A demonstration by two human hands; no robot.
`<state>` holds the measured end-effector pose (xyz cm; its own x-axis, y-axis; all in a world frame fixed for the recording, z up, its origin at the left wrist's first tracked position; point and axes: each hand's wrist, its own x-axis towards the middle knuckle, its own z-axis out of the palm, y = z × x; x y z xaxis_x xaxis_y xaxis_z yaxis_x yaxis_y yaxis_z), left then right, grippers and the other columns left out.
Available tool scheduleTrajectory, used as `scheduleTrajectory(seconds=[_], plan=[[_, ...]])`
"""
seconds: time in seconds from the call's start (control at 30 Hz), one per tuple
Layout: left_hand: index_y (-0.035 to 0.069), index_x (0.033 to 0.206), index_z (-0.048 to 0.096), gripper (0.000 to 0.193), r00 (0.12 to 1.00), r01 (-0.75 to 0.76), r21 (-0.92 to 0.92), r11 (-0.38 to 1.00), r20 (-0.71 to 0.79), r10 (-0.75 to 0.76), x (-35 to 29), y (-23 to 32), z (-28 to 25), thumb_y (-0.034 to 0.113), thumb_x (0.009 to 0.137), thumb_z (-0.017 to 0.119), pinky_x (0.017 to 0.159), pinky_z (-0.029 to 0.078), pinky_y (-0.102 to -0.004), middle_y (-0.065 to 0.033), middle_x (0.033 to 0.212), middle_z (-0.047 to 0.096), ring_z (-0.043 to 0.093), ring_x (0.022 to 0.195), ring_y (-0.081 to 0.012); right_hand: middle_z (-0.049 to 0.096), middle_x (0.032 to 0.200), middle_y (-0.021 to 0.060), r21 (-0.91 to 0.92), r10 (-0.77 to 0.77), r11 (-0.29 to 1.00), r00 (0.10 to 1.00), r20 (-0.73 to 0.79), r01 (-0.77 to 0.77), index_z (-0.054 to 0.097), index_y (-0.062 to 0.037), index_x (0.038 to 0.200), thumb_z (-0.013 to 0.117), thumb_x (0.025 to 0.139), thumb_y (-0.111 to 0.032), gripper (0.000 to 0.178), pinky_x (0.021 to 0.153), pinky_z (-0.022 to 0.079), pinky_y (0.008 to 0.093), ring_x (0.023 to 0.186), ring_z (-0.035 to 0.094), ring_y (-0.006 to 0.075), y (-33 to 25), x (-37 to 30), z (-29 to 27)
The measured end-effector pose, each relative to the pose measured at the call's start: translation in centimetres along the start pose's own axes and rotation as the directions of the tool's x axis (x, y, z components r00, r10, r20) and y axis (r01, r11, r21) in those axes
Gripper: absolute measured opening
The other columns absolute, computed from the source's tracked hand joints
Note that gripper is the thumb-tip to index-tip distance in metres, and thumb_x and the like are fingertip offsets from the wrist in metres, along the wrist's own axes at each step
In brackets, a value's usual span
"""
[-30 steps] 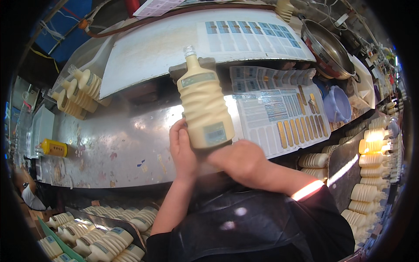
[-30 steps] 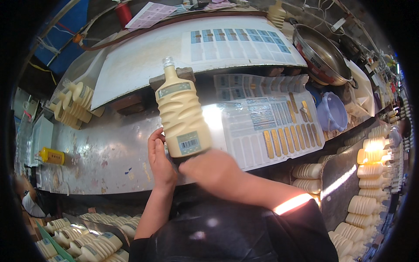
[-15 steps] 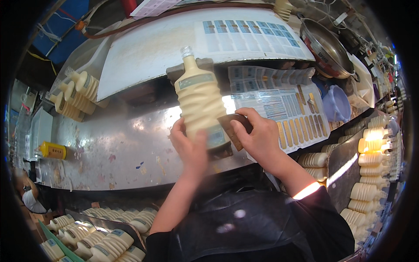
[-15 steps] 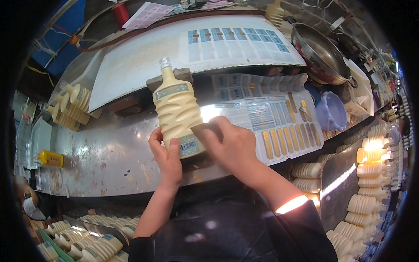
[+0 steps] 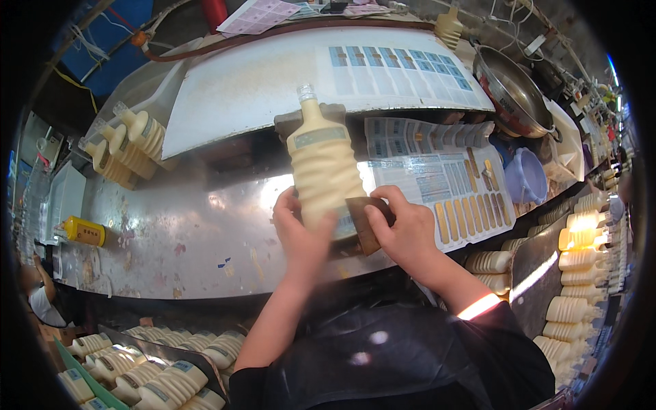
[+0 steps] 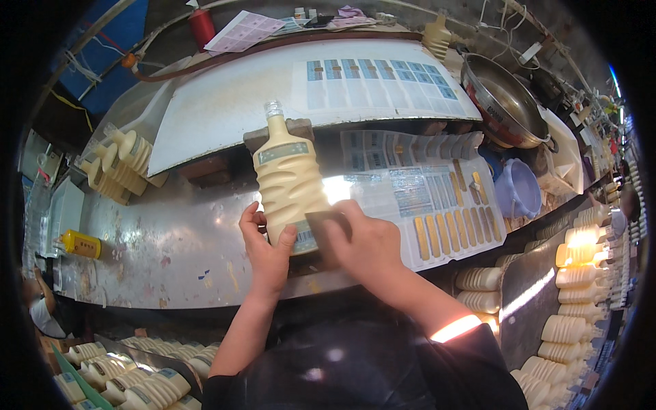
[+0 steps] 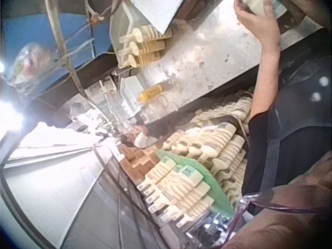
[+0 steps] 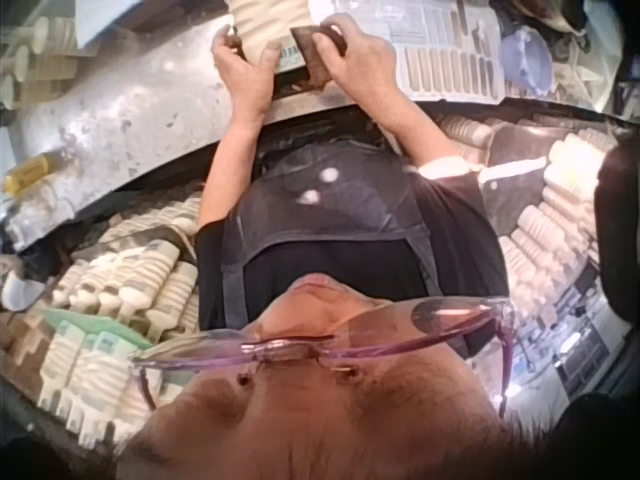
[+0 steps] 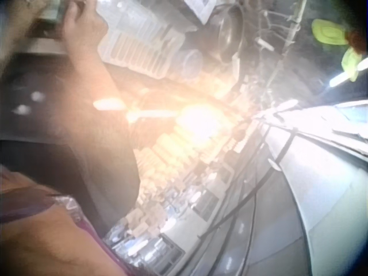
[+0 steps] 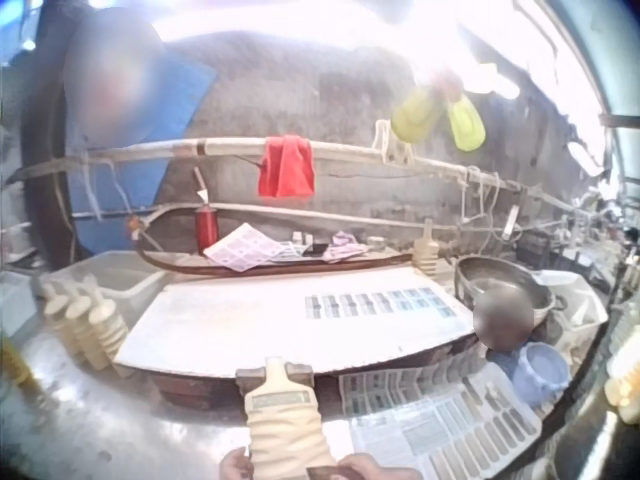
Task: The person applies adhesive labels to cream-colored plastic bottles. They pick up a bottle, align and smooth a label around its body, then place the labeled bottle aside and repeat the process with additional bottles.
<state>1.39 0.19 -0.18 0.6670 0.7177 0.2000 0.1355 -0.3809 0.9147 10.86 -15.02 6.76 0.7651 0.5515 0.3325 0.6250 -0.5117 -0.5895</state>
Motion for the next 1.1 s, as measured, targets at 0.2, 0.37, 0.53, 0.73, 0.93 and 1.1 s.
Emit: scheduleTrajectory(seconds=[0.2,0.37,0.53,0.73,0.93,1.1], plan=[[-0.002,0.145,0.04,0.06,0.997,-0.081,-0.139,0.987,-0.021,0.079,0.1,-1.6,0.2,0.024,0.097,0.062,0.102,0.041,-0.039,-0.0141,0.125,0.05,0.049,0.112,-0.0236,0.065,0.064,0.0136,0.044,0.059,0.997,0.998,-0.032,-0.058,0.066,-0.0104,0.109,0.07,0.093,-0.022,0.019,0.055,0.051,0.0405,0.056,0.066,0.0323,2.1,-0.4,0.3],[-0.001,0.146,0.041,0.048,0.993,-0.07,-0.151,0.986,-0.101,0.055,2.5,-0.1,-0.9,0.024,0.105,0.05,0.096,0.043,-0.0321,-0.0101,0.12,0.052,0.051,0.106,-0.018,0.068,0.069,0.0081,0.311,0.258,0.92,0.966,-0.026,-0.238,0.065,-0.0067,0.114,0.071,0.094,-0.018,0.024,0.056,0.049,0.0316,0.059,0.062,0.0129,3.5,3.1,-1.3],[0.002,0.141,0.045,0.048,1.0,0.029,-0.365,0.931,0.023,-0.022,8.6,2.0,-1.1,0.032,0.106,0.057,0.089,0.048,-0.0302,-0.0074,0.115,0.054,0.053,0.101,-0.0145,0.073,0.095,0.0204,0.42,0.07,0.907,0.995,-0.069,-0.034,0.061,-0.0045,0.117,0.069,0.092,-0.02,0.031,0.073,0.056,0.0419,0.082,0.074,0.0302,-1.3,9.2,0.3],[0.003,0.126,0.05,0.038,0.966,0.253,-0.483,0.838,0.171,-0.193,11.7,0.8,0.6,0.03,0.102,0.062,0.086,0.051,-0.0323,-0.01,0.116,0.06,0.058,0.099,-0.0159,0.073,0.082,0.0155,0.124,0.019,0.992,0.999,-0.041,-0.013,0.066,-0.0072,0.11,0.068,0.091,-0.022,0.025,0.069,0.056,0.0403,0.071,0.072,0.0305,-1.3,11.2,3.1],[0.005,0.125,0.048,0.026,0.948,0.312,-0.586,0.748,0.25,-0.199,11.0,1.3,0.8,0.023,0.107,0.05,0.097,0.046,-0.0308,-0.006,0.12,0.055,0.052,0.109,-0.0138,0.069,0.076,0.0023,0.338,0.251,0.907,0.967,0.046,-0.252,0.067,-0.0018,0.111,0.069,0.095,-0.016,0.021,0.062,0.046,0.026,0.067,0.056,0.005,4.4,11.0,3.3],[0.009,0.124,0.053,0.026,0.918,0.395,-0.671,0.627,0.31,-0.247,10.9,2.1,0.3,0.03,0.11,0.048,0.09,0.051,-0.0284,-0.0045,0.114,0.061,0.059,0.102,-0.0119,0.073,0.089,0.0049,0.417,0.175,0.901,0.979,-0.102,-0.118,0.069,-0.0037,0.111,0.072,0.092,-0.008,0.02,0.066,0.049,0.0286,0.074,0.065,0.0124,3.8,11.2,2.9]])
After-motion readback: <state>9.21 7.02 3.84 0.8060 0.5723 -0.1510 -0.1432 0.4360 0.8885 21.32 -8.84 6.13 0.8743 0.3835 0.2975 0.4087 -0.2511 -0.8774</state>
